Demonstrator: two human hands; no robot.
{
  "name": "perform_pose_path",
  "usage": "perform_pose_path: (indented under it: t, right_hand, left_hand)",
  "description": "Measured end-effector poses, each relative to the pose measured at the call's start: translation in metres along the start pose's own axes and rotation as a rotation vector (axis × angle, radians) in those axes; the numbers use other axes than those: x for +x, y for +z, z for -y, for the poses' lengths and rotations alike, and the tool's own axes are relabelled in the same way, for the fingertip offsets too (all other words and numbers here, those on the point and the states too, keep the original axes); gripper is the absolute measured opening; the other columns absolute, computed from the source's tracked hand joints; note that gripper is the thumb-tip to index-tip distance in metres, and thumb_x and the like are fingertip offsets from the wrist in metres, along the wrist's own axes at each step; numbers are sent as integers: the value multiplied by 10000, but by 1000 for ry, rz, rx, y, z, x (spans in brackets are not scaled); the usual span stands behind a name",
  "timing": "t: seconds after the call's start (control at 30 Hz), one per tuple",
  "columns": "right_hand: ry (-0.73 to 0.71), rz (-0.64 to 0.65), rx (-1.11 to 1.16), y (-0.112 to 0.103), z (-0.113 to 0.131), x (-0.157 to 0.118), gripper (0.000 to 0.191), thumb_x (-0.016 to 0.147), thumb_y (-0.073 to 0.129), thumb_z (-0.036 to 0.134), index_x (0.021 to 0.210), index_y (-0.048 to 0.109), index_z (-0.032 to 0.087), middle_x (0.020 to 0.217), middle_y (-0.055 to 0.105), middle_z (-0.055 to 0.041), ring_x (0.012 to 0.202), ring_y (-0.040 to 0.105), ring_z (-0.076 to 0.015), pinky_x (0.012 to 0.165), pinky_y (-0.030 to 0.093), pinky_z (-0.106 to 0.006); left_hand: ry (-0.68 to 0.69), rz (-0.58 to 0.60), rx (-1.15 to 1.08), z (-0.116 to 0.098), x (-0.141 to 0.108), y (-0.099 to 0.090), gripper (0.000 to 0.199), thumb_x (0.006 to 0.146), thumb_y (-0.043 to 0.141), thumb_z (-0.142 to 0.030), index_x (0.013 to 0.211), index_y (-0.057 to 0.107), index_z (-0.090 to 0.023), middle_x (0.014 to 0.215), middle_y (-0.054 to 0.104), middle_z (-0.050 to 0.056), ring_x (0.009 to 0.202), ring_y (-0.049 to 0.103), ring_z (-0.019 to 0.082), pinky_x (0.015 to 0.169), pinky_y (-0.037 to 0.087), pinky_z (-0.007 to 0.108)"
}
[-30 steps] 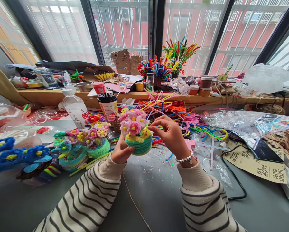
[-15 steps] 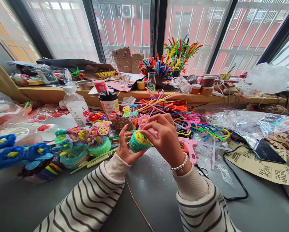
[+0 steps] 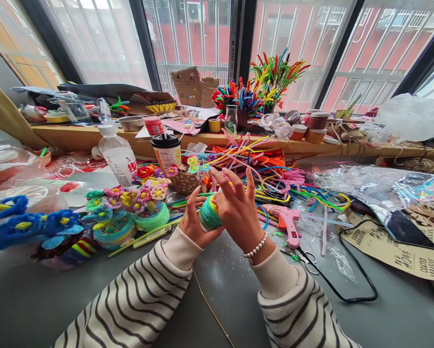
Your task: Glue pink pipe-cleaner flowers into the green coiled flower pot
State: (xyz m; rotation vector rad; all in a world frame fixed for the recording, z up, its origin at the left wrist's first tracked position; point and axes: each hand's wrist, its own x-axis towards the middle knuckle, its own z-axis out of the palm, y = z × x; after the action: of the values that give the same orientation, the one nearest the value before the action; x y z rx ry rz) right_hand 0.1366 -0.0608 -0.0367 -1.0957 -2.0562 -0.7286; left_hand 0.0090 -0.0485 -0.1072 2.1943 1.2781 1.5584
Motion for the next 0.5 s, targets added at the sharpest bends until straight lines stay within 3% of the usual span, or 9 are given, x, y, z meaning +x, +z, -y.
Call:
perform_pose_path:
  t: [0.5]
  right_hand:
    - [36,3,60,0,-1,1,208,815,447,187,733,637,198,1243,480,-41,1156,361,-231,1032,156,-549]
  left_hand:
    - [1,23,-1,-2,1,-1,967,541,689,-362,1293,104,-192,1051,488,137,925,522,265,793,436,428]
